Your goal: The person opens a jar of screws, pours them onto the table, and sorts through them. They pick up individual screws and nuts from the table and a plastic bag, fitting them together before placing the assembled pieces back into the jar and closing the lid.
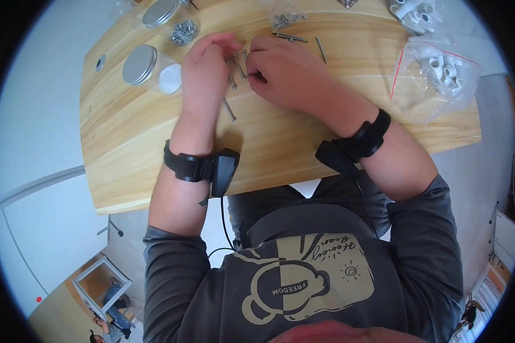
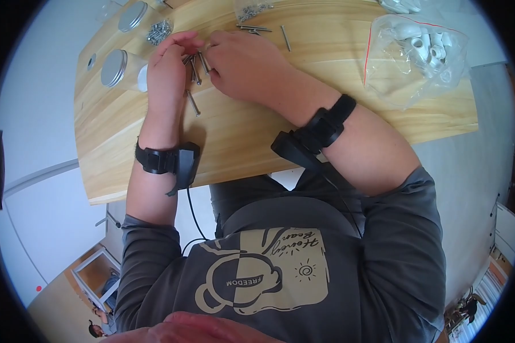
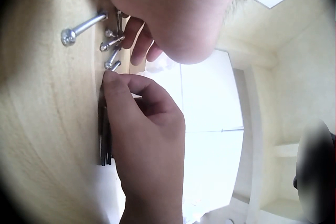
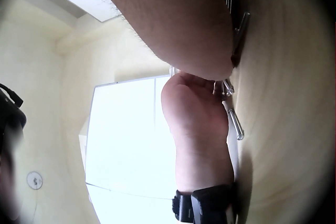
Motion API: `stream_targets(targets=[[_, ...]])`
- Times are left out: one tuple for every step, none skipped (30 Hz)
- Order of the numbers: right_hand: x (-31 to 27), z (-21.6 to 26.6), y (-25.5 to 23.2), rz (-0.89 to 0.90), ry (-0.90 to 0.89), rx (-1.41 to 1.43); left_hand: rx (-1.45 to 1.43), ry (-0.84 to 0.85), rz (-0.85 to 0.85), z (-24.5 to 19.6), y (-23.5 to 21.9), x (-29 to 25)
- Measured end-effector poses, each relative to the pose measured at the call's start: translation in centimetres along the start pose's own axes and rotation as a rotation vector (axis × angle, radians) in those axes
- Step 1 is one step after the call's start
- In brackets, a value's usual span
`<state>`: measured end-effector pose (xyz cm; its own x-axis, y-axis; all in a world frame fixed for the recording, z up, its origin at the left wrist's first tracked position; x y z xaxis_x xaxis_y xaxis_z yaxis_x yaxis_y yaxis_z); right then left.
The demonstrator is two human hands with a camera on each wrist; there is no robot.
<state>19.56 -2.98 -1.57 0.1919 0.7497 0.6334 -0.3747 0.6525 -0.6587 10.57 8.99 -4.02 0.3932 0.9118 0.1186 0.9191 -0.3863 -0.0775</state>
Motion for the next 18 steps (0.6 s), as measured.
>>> stream_targets(targets=[[-0.1, -0.1, 0.1, -0.001, -0.002, 0.004, 0.003, 0.001, -0.004, 0.0, -0.1, 0.0], [0.0, -0.1, 0.0, -0.011, -0.003, -0.005, 0.017, -0.002, 0.0, 0.0, 0.0, 0.0], [0.0, 0.0, -0.1, -0.018, -0.002, -0.013, 0.03, -0.009, 0.004, 0.2, 0.0, -0.1], [0.0, 0.2, -0.3, -0.011, -0.001, -0.009, 0.031, -0.016, 0.0, 0.3, 0.0, -0.2], [0.2, 0.3, -0.4, 0.021, 0.012, -0.022, 0.084, 0.019, 0.009, 0.2, 0.2, -0.2], [0.3, 0.3, -0.5, 0.053, 0.024, -0.035, 0.137, 0.055, 0.02, 0.1, 0.3, -0.3], [0.4, 0.3, -0.6, 0.056, 0.023, -0.032, 0.138, 0.052, 0.016, 0.1, 0.2, -0.4], [0.4, 0.2, -0.6, 0.07, 0.041, -0.023, 0.203, 0.085, 0.023, -0.2, 0.3, -0.5], [0.4, 0.0, -0.5, 0.083, 0.058, -0.015, 0.267, 0.119, 0.032, -0.3, 0.3, -0.5], [0.4, -0.1, -0.4, 0.084, 0.058, -0.015, 0.267, 0.118, 0.032, -0.1, 0.3, -0.5], [0.4, -0.4, -0.3, 0.073, 0.081, 0.03, 0.257, 0.151, 0.048, -0.2, 0.5, -0.5], [0.5, -0.6, -0.2, 0.063, 0.101, 0.075, 0.246, 0.185, 0.063, -0.4, 0.7, -0.6], [0.6, -0.7, -0.3, 0.065, 0.1, 0.074, 0.244, 0.185, 0.061, -0.4, 0.5, -0.6], [0.7, -0.8, -0.5, 0.038, 0.129, 0.116, 0.311, 0.154, 0.097, -0.7, 0.7, -0.9], [0.9, -1.0, -0.8, 0.01, 0.159, 0.157, 0.377, 0.123, 0.135, -0.8, 1.0, -1.0], [0.9, -1.2, -0.8, 0.01, 0.159, 0.153, 0.374, 0.124, 0.137, -0.7, 1.0, -1.0], [1.1, -1.4, -1.0, -0.021, 0.16, 0.189, 0.388, 0.184, 0.134, -0.8, 1.1, -0.9], [1.2, -1.5, -1.3, -0.053, 0.162, 0.225, 0.403, 0.245, 0.13, -0.9, 1.2, -0.9]])
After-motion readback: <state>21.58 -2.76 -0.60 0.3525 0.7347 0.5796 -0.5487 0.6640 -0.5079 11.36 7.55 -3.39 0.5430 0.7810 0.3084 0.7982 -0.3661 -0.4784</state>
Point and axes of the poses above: each hand's wrist, its own x-axis towards the middle knuckle, its own y-axis out of the palm, z = x × y, the point moved 7 cm from there along x, towards the middle knuckle, and after that the axes turned 14 degrees about -z, right-handed, at the moved point
